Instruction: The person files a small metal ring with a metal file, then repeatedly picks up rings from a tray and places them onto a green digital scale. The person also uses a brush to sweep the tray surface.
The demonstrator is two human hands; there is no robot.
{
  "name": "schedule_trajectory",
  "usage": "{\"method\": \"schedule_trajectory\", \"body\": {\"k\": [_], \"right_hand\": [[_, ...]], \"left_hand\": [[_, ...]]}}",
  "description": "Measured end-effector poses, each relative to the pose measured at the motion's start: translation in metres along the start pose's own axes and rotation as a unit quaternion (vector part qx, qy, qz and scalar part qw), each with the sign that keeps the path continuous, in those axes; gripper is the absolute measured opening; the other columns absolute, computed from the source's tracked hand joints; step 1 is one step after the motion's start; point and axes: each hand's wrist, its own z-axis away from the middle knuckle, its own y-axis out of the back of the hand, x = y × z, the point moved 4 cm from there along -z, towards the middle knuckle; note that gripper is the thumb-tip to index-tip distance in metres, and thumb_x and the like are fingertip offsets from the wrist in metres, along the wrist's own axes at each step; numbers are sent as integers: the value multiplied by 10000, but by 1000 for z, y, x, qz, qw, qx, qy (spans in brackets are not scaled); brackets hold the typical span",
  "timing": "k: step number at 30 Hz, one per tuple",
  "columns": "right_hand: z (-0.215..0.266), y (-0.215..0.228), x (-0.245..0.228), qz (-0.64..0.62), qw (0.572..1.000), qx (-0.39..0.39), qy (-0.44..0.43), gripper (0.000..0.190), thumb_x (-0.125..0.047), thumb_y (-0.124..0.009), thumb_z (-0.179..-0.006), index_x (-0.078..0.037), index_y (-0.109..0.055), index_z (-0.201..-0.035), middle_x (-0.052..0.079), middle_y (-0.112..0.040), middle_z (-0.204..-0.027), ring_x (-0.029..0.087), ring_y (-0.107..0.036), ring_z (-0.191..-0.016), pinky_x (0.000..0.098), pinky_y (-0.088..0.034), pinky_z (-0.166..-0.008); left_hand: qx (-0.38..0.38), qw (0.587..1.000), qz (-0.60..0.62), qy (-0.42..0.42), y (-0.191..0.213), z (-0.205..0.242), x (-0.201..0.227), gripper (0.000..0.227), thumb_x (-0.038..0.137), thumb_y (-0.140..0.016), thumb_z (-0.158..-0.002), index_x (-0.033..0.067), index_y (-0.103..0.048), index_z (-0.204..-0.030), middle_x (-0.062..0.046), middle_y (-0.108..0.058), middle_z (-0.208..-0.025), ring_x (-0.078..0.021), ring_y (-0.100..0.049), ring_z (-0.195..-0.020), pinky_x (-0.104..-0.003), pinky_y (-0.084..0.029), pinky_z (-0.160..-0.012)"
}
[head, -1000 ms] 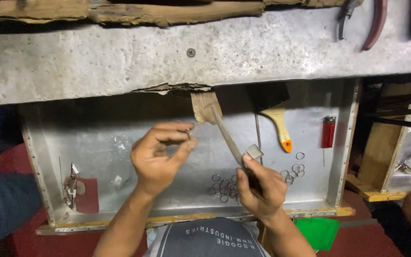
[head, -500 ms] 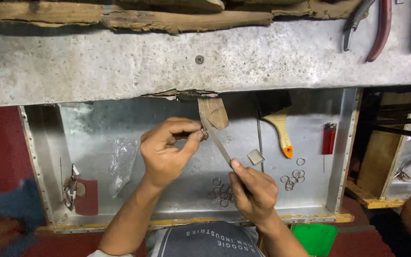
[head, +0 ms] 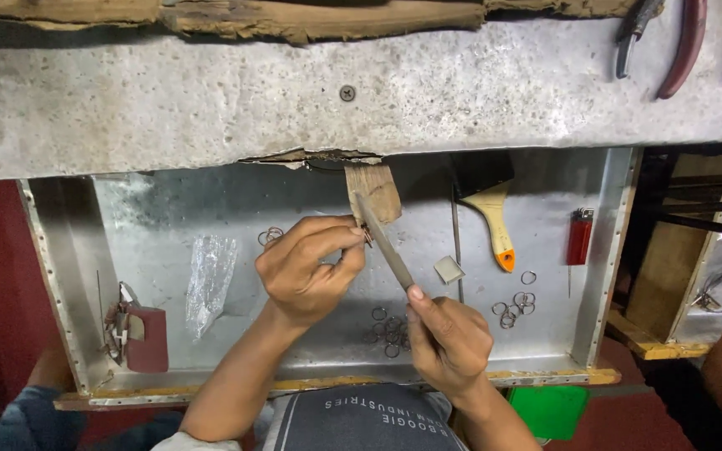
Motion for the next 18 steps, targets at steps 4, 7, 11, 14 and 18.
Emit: {"method": "schedule_trajectory", "body": {"k": [4,7,11,14,18], "right_hand": [[2,0,-2,0,1000,-10,-2,394,54,-711,-974,-47,-620,-1344,6,-387,-624,143,-364,-512,290,-353,-474],[2,-1,-4,-4,1000,-4,0,373,58,-713,-972,-41,-632,-1323,12,-396,-635,150,-379,-516,288,-383,-481],[4,0,-5,2,1000,0,-12,421,84,-718,-961,-61,-623,-1345,3,-376,-635,147,-361,-520,290,-358,-477],[1,1,-8,3,1000,2,-13,371,70,-715,-960,-32,-638,-1308,20,-406,-630,155,-383,-510,293,-366,-471],[2,1,-10,15,1000,7,-10,360,88,-727,-947,-18,-651,-1282,26,-412,-610,153,-383,-495,298,-357,-459]], "left_hand": [[18,1000,6,13,0,1,-3,262,-195,-731,-786,2,-672,-947,-171,-744,-836,-259,-775,-733,-304,-669,-659],[16,1000,15,13,0,1,-6,250,-181,-727,-802,12,-670,-950,-167,-736,-841,-260,-767,-715,-311,-659,-649],[12,1000,-7,-27,-2,3,-9,220,-151,-741,-826,12,-658,-950,-151,-741,-828,-236,-762,-695,-283,-653,-606],[7,999,-20,-44,-2,2,-8,194,-122,-742,-856,17,-653,-960,-152,-742,-847,-227,-757,-694,-277,-640,-580],[2,998,-27,-55,-1,5,-9,115,-59,-721,-914,14,-657,-976,-159,-739,-860,-227,-749,-687,-280,-626,-557]]}}
